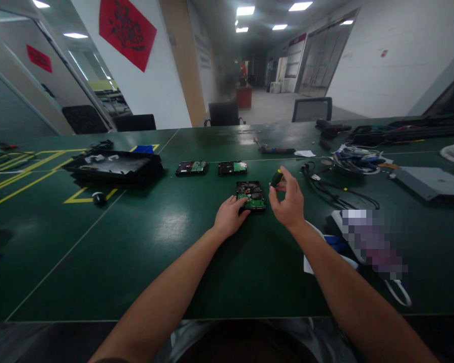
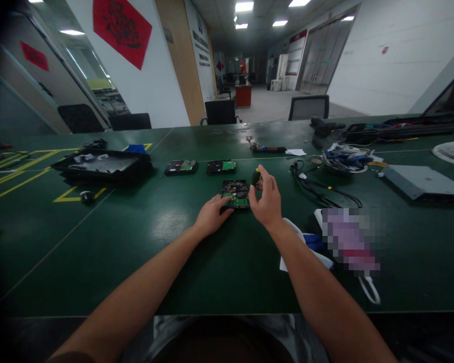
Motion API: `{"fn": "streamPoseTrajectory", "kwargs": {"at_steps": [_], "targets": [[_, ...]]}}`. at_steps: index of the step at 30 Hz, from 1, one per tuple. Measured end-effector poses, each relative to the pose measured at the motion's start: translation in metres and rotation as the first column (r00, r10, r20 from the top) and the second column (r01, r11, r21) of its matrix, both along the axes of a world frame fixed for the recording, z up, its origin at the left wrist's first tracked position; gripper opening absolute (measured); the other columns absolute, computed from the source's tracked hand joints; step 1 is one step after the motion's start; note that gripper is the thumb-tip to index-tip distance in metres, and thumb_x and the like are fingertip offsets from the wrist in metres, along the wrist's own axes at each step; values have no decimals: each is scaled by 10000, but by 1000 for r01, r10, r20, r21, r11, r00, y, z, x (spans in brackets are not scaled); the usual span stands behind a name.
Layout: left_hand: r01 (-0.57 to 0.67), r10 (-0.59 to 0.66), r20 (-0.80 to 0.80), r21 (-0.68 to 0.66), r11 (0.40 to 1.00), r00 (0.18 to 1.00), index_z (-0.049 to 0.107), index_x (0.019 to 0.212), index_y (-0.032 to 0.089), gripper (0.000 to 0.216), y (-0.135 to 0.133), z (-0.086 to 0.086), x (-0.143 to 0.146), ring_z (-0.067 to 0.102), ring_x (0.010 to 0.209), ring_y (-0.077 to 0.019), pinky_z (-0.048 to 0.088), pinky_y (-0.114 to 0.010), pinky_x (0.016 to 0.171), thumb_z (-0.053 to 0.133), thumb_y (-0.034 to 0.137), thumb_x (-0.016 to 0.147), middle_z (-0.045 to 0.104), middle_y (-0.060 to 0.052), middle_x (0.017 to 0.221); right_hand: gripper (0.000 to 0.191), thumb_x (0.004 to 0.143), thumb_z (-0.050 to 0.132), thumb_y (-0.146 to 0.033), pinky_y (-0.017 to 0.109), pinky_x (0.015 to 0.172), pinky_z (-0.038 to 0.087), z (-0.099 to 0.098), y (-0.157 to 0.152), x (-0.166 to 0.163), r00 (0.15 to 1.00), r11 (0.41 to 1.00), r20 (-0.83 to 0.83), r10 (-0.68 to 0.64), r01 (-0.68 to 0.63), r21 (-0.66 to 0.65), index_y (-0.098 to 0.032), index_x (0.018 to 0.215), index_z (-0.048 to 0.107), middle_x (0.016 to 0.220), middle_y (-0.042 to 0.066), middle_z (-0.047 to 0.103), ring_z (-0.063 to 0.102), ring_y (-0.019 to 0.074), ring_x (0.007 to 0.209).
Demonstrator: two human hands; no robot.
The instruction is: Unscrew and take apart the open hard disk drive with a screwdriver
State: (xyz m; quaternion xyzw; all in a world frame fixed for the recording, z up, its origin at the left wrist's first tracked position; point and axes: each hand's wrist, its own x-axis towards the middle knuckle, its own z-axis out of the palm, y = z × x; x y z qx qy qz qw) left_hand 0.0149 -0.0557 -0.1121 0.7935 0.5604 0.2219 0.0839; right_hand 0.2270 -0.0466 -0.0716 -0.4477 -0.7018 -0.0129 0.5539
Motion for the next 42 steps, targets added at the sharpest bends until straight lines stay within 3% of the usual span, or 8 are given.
{"fn": "streamPoseTrajectory", "kwargs": {"at_steps": [6, 11, 19, 25, 31, 35, 38, 42], "targets": [[-1, 1, -7, -2, 1000, 1000, 574, 1440, 244, 512, 0, 0, 0, 446, 1458, -292, 395, -465, 1175, 603, 423, 961, 570, -131, 1488, 637, 919, 620, -305, 478, 827, 614, 2, -1, 1, 999, 999, -2, -33, 33, 17, -276, 1516, 399, 1268, 128, 592, 641, 249, 946], [6, -5, -8, 10, 1000, 1000, 571, 1441, 246, 511, 0, 0, -1, 451, 1453, -295, 398, -461, 1172, 603, 421, 962, 584, -131, 1473, 433, 971, 566, -347, 461, 873, 587, 10, -4, 4, 998, 999, -46, -47, 47, 2, -265, 1395, 538, 1245, 113, 650, 663, 238, 950], [24, -24, -6, 24, 999, 1000, 571, 1440, 235, 505, 0, -1, -3, 455, 1449, -297, 395, -456, 1172, 585, 421, 971, 585, -135, 1470, 337, 997, 546, -419, 270, 597, 552, 13, -1, 5, 905, 956, -397, 155, -239, -172, -291, 1308, 541, 1090, 39, 681, 616, 102, 642], [13, -13, -7, 5, 1000, 1000, 569, 1439, 257, 501, 0, 1, -1, 465, 1441, -286, 398, -452, 1170, 605, 404, 962, 602, -110, 1455, 396, 932, 639, -473, 219, 456, 470, 15, -1, 4, 860, 898, -465, 211, -358, -255, -275, 1274, 619, 1078, 44, 669, 596, 82, 591], [15, -15, 3, 17, 1000, 1000, 580, 1431, 255, 492, -1, 1, -2, 474, 1433, -292, 403, -450, 1168, 592, 414, 966, 598, -119, 1456, 402, 874, 702, -535, 247, 485, 522, 16, -1, 2, 753, 831, -604, 260, -493, -257, -250, 1132, 583, 1077, 59, 718, 686, 129, 625], [12, -12, 2, 8, 1000, 1000, 581, 1431, 251, 496, 0, -1, -2, 462, 1443, -297, 400, -458, 1168, 593, 421, 964, 593, -123, 1461, 418, 940, 574, -607, 273, 541, 547, 15, 0, 3, 686, 790, -680, 259, -555, -259, -234, 1123, 618, 1011, 59, 730, 692, 137, 633], [17, -17, 0, 6, 1000, 1000, 574, 1437, 249, 503, 0, 0, -2, 462, 1443, -299, 399, -462, 1168, 588, 426, 967, 588, -128, 1465, 496, 974, 480, -636, 264, 480, 484, 15, 0, 3, 658, 770, -709, 255, -581, -263, -217, 1168, 664, 994, 71, 723, 654, 125, 585], [17, -17, -4, 8, 1000, 1000, 577, 1433, 248, 497, -1, 2, -2, 463, 1442, -297, 404, -451, 1165, 588, 421, 968, 597, -124, 1456, 469, 956, 528, -623, 236, 407, 371, 17, 0, 4, 670, 760, -702, 241, -580, -293, -227, 1159, 677, 908, 48, 708, 586, 107, 539]]}}
